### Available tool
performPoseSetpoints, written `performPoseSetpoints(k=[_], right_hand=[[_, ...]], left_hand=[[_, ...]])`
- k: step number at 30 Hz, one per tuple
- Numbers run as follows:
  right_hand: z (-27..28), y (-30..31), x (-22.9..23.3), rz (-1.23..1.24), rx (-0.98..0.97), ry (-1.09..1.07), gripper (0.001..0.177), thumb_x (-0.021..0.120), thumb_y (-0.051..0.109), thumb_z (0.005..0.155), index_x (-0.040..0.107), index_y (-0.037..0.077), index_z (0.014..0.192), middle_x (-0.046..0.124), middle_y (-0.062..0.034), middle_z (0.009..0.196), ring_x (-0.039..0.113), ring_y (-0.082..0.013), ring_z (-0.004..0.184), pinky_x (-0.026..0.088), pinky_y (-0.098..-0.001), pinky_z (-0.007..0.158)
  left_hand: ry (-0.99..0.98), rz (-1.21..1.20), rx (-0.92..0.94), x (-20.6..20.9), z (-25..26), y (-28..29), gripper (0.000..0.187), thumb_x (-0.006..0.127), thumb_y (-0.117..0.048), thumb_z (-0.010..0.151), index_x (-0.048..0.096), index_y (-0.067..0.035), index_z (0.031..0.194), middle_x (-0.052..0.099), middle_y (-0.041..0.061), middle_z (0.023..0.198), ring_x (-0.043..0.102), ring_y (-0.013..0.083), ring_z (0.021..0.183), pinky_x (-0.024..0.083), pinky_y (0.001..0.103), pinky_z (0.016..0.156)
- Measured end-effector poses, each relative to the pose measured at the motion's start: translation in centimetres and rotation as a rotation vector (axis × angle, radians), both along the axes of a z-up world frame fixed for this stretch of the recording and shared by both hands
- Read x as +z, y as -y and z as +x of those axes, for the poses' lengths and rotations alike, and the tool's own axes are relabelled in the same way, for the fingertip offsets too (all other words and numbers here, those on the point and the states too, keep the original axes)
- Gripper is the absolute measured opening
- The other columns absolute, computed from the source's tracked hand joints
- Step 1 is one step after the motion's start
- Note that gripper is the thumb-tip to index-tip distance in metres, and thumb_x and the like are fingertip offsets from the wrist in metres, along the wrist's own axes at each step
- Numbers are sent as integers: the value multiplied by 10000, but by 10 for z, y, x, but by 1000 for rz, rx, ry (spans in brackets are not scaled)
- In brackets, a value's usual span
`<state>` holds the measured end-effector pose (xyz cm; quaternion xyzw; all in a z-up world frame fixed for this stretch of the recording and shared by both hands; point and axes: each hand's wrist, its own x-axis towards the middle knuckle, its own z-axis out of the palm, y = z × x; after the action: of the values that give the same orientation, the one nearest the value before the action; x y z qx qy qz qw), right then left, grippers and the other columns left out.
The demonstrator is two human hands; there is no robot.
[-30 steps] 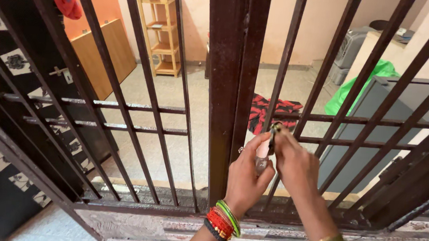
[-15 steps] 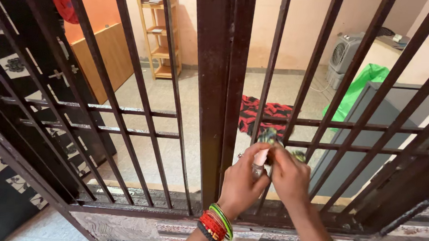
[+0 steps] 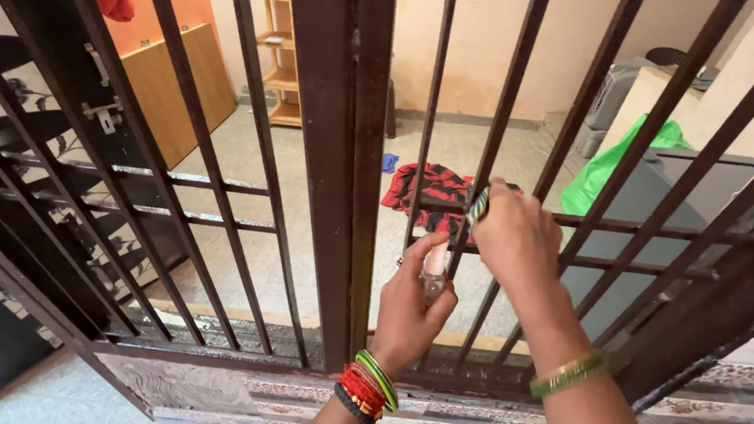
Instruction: The person cleans a brown metal security gate by spraying a liquid from a small bottle and wiping the bars with a patterned cloth. The person systematically wipes the vertical and horizontal bars of the gate.
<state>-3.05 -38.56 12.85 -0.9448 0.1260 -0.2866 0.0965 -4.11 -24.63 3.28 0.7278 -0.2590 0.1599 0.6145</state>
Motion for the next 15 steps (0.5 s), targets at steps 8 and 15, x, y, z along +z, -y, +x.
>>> performPoseSetpoints(k=[8,15], right_hand=[[-10,16,-65,-199,373,837,192,669,-11,959,675,54,1139,770,-145,1134,777,-283,904,603,-345,721],[-18,11,-94,-135,490,682,213,774,51,876,656,58,1054,698,-95,975,721,-272,819,581,-376,661]], left_hand=[[31,-23,50,-1,-4,6,660,678,-35,830,485,-194,1441,679,61,763,662,186,606,549,339,593],[54,-33,74,-9,3,5,668,658,-8,827,460,-158,1447,665,48,855,621,160,579,516,323,541]])
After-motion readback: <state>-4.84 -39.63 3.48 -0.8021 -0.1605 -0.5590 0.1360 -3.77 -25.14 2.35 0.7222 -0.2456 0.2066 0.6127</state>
